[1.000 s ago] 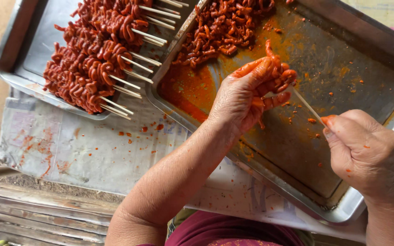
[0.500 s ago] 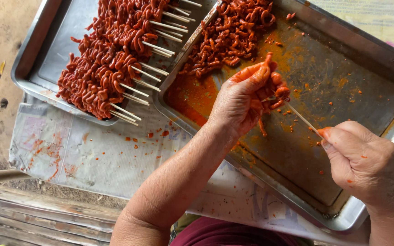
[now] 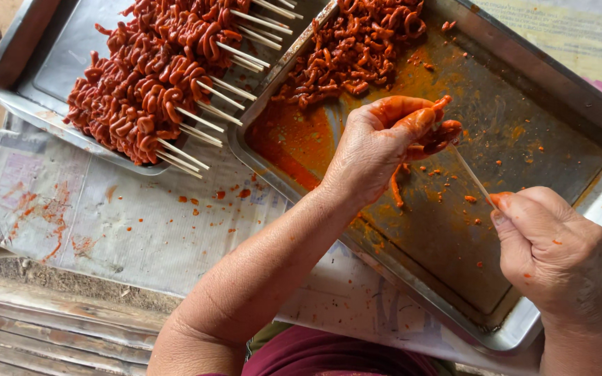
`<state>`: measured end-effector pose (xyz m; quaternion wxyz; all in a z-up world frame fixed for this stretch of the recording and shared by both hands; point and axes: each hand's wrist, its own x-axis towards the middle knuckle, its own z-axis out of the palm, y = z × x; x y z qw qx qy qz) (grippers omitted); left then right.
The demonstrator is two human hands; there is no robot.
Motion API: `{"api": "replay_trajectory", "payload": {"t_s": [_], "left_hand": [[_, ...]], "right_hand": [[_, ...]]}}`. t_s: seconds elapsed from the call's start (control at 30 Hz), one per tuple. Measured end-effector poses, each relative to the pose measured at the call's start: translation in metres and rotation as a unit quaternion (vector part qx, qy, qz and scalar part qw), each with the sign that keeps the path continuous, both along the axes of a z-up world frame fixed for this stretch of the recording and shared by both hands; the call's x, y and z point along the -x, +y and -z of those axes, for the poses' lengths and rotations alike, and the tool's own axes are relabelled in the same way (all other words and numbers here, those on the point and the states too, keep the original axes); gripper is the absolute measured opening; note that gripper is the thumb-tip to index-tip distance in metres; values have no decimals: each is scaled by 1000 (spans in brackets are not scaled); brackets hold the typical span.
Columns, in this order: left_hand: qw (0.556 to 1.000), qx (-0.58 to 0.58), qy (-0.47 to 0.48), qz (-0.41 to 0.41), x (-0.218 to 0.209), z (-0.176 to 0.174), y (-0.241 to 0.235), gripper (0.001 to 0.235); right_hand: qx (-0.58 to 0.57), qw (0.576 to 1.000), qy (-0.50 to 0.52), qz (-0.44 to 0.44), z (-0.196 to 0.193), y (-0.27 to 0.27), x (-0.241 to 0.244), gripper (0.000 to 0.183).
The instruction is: The person takes portions of red marinated meat from a tray and wraps them around wooden skewers. They repeatedly pick up the meat, twist it onto the skewer, and place the finished skewers into a separate tray.
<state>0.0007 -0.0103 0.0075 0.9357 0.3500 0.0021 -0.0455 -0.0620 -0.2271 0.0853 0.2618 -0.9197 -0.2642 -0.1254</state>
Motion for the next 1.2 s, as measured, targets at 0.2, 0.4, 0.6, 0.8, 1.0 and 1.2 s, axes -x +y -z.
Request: {"api": "replay_trajectory", "payload": {"t_s": [0.2,0.4,0.6,0.8,1.0,1.2], "left_hand": [[999,-37,1,8,0,1,3,27],[997,-24,52,53,2,1,5,28],[997,28,70,33,7,-2,-6,30],[996,43,73,30,13,-2,-13,31],[995,19,43,84,24,1,-28,31],[996,-44,51,54,22,1,-25,32]], "right_hand": [[-1,1000,22,2,2,-2,-2,15],[-7,1000,3,-18,7,-6,-1,15],[-2,1000,16,3,5,-1,0,15],[-3,1000,8,-13,5,1,1,16],[-50,998,24,-23,4,4,-2,15],[-55,998,27,-16,-3,7,-3,14]]}}
